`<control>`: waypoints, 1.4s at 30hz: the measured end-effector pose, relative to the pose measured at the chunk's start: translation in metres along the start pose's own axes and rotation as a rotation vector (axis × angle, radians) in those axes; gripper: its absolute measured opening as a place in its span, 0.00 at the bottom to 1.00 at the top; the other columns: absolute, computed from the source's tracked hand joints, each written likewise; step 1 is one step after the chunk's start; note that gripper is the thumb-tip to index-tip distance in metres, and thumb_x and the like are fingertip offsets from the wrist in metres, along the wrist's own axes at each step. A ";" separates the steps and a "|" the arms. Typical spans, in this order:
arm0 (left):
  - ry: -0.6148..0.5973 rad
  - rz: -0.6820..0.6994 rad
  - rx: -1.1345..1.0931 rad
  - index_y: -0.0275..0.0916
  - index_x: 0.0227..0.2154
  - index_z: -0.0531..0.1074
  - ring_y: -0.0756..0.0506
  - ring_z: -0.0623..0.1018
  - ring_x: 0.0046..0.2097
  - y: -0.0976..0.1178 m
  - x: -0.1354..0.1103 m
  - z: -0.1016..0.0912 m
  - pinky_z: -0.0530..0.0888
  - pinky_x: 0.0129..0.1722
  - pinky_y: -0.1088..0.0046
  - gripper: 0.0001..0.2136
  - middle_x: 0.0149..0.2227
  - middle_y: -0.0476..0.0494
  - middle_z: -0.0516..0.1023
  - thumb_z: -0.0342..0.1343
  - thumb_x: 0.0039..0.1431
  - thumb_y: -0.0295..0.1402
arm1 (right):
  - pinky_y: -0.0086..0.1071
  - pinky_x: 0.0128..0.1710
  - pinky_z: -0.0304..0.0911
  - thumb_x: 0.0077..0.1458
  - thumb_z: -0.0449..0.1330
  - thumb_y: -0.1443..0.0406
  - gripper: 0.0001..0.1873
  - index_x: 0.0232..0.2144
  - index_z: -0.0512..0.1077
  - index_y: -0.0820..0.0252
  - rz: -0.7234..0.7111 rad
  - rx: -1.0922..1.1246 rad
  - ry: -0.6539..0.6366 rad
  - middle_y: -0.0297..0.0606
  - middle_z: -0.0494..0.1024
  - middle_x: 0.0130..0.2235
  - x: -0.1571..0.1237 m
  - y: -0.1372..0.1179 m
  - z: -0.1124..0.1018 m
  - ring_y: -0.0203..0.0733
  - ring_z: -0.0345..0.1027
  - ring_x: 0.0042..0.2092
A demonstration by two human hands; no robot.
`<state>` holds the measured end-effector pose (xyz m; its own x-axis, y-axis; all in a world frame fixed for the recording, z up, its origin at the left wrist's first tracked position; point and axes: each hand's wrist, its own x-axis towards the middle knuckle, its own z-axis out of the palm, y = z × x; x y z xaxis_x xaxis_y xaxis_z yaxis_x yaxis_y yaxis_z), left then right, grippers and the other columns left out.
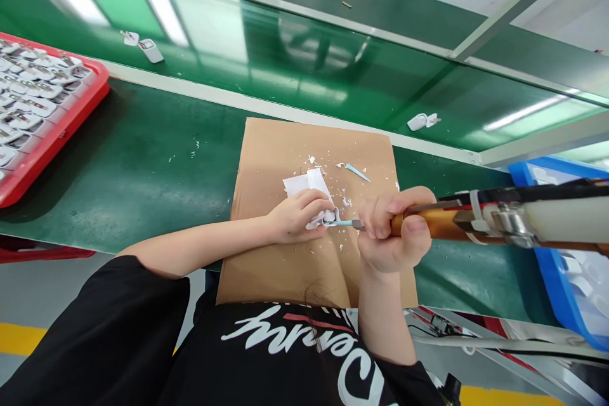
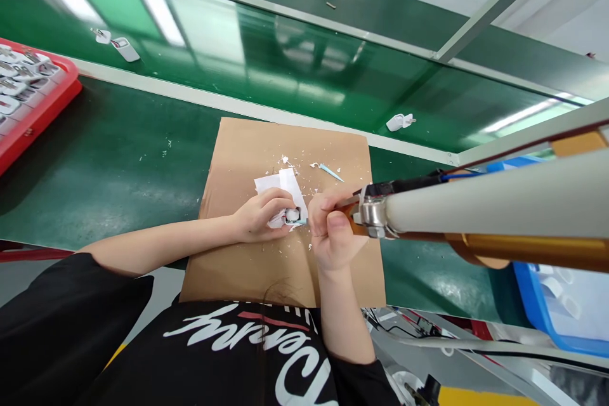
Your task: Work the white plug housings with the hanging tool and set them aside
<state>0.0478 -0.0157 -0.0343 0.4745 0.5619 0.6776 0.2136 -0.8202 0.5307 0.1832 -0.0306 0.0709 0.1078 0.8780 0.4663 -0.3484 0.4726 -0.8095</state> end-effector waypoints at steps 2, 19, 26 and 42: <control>0.001 0.002 0.001 0.39 0.47 0.59 0.45 0.73 0.42 0.000 0.000 -0.001 0.75 0.40 0.69 0.17 0.40 0.40 0.71 0.52 0.53 0.27 | 0.20 0.13 0.43 0.52 0.57 0.61 0.09 0.23 0.65 0.58 -0.004 0.010 0.004 0.23 0.52 0.13 0.000 0.000 0.000 0.24 0.41 0.12; -0.009 0.021 0.029 0.38 0.52 0.58 0.45 0.74 0.43 0.001 0.000 -0.002 0.75 0.40 0.69 0.21 0.41 0.39 0.72 0.53 0.55 0.29 | 0.19 0.12 0.43 0.52 0.57 0.62 0.09 0.23 0.64 0.59 -0.012 0.023 -0.016 0.23 0.52 0.13 0.002 0.000 0.001 0.24 0.41 0.12; -0.033 0.024 0.051 0.40 0.57 0.55 0.46 0.74 0.42 0.000 -0.001 -0.003 0.75 0.39 0.70 0.25 0.40 0.41 0.71 0.51 0.57 0.29 | 0.20 0.13 0.43 0.53 0.56 0.63 0.12 0.21 0.60 0.60 -0.007 0.054 -0.071 0.23 0.51 0.13 0.003 -0.002 0.001 0.24 0.41 0.13; -0.069 0.007 0.086 0.38 0.53 0.58 0.46 0.74 0.41 -0.001 0.000 -0.002 0.75 0.39 0.69 0.22 0.41 0.40 0.72 0.52 0.55 0.28 | 0.20 0.12 0.43 0.52 0.58 0.60 0.11 0.23 0.65 0.59 -0.043 -0.006 0.018 0.23 0.52 0.13 0.001 0.004 -0.003 0.23 0.41 0.12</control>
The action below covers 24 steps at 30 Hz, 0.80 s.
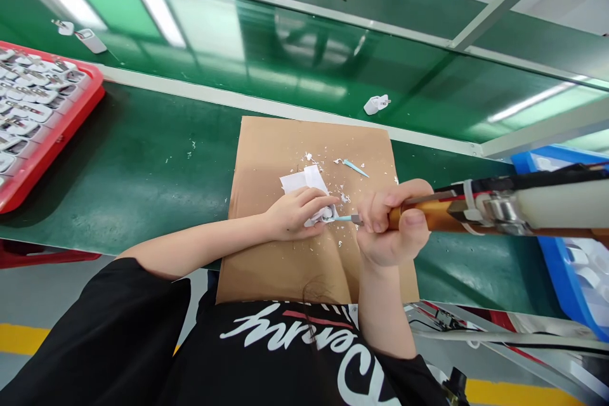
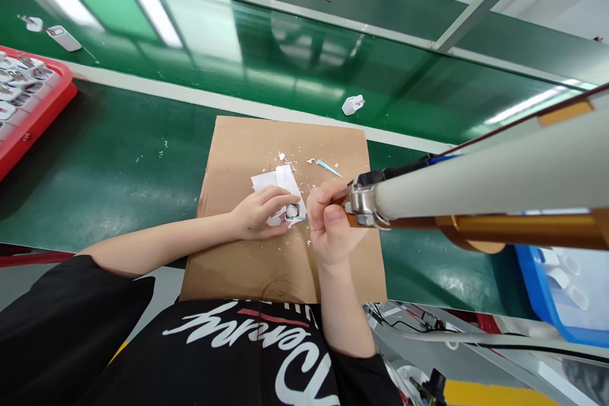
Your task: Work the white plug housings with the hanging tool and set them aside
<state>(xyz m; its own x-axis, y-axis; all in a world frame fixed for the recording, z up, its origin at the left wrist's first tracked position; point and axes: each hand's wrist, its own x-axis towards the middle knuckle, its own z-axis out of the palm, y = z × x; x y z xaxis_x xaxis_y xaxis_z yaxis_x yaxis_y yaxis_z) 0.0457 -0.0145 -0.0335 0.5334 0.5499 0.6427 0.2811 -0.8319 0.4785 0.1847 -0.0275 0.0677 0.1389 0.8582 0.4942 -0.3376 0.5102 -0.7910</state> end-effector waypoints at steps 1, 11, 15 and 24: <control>-0.007 -0.004 0.003 0.39 0.53 0.58 0.46 0.74 0.40 0.000 0.000 0.000 0.74 0.39 0.69 0.22 0.42 0.41 0.72 0.52 0.54 0.28 | 0.20 0.12 0.42 0.52 0.58 0.59 0.11 0.23 0.65 0.58 0.005 -0.007 0.010 0.23 0.52 0.13 0.000 0.000 0.000 0.23 0.41 0.12; -0.116 -0.218 -0.048 0.40 0.50 0.61 0.46 0.74 0.42 -0.002 0.000 -0.005 0.73 0.39 0.71 0.20 0.42 0.42 0.73 0.55 0.54 0.31 | 0.22 0.13 0.43 0.48 0.63 0.56 0.14 0.23 0.66 0.58 0.057 -0.007 0.119 0.23 0.54 0.13 -0.003 0.001 -0.004 0.24 0.45 0.13; 0.048 -0.452 -0.036 0.39 0.48 0.63 0.47 0.74 0.46 -0.033 0.024 -0.020 0.72 0.45 0.71 0.18 0.46 0.43 0.72 0.57 0.54 0.33 | 0.22 0.12 0.43 0.46 0.64 0.55 0.16 0.23 0.65 0.59 0.066 -0.030 0.127 0.22 0.55 0.12 -0.002 0.001 -0.007 0.25 0.46 0.13; 0.129 -0.682 0.254 0.37 0.45 0.68 0.47 0.72 0.44 -0.156 0.127 -0.043 0.69 0.47 0.71 0.13 0.47 0.42 0.70 0.55 0.56 0.32 | 0.21 0.13 0.45 0.44 0.63 0.51 0.20 0.24 0.62 0.60 0.180 -0.046 0.148 0.22 0.54 0.12 -0.009 -0.002 -0.013 0.25 0.47 0.14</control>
<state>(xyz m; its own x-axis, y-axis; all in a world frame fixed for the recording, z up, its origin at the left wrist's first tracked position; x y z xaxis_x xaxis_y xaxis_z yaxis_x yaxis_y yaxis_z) 0.0351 0.1884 -0.0003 0.0805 0.9424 0.3247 0.7014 -0.2850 0.6533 0.1962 -0.0354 0.0597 0.2161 0.9329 0.2882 -0.3271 0.3472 -0.8789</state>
